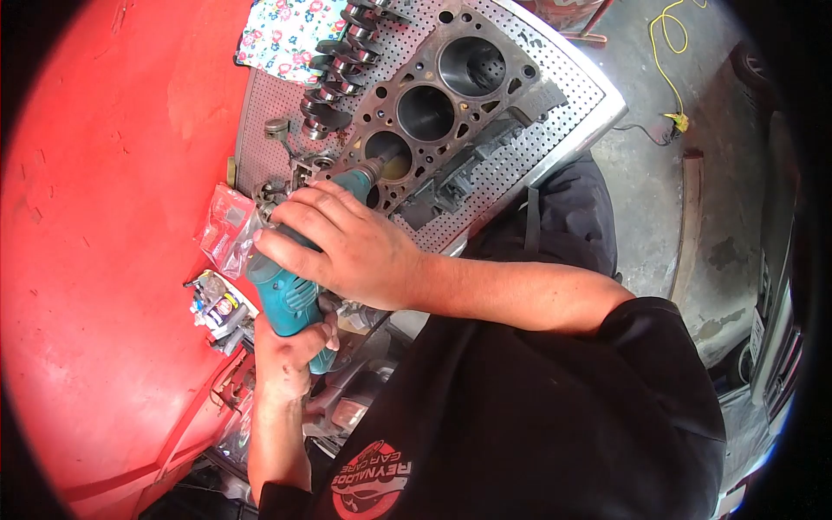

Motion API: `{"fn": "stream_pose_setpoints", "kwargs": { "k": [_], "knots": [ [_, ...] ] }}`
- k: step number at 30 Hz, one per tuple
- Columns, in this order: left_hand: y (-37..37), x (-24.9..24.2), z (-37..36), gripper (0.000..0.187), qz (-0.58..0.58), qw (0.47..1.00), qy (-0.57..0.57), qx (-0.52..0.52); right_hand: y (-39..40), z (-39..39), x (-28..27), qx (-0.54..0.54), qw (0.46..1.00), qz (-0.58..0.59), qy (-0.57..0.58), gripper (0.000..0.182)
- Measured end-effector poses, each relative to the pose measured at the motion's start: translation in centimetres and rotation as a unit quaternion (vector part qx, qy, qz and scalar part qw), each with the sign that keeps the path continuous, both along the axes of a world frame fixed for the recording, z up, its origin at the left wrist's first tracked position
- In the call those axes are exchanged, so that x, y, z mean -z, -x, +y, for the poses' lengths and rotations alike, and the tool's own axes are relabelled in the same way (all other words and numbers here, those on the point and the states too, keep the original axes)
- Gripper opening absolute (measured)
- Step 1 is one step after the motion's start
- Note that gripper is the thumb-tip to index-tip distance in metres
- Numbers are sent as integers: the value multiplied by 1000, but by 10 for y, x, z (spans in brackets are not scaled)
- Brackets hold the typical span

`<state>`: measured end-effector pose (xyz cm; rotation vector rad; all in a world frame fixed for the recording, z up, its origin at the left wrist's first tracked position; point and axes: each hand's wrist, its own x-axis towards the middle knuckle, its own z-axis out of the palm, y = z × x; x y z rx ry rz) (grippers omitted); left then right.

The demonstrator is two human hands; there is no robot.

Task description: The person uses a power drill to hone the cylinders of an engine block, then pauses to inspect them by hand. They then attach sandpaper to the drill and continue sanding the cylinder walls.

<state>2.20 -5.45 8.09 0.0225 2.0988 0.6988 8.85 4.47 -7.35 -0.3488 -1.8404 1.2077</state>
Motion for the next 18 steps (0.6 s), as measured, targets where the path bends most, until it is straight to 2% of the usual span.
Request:
{"fn": "stream_pose_setpoints", "kwargs": {
  "k": [4,7,18],
  "knots": [
    [0,8,2,36,-1,1000,-2,2,-2,2,6,-5,1000,-14,-4,49],
    [0,8,6,27,-17,1000,-9,-4,-4,4,8,-5,1000,-22,-8,49],
    [2,15,5,23,-13,1000,22,12,-6,6,13,-17,999,-47,-15,50]
  ]
}}
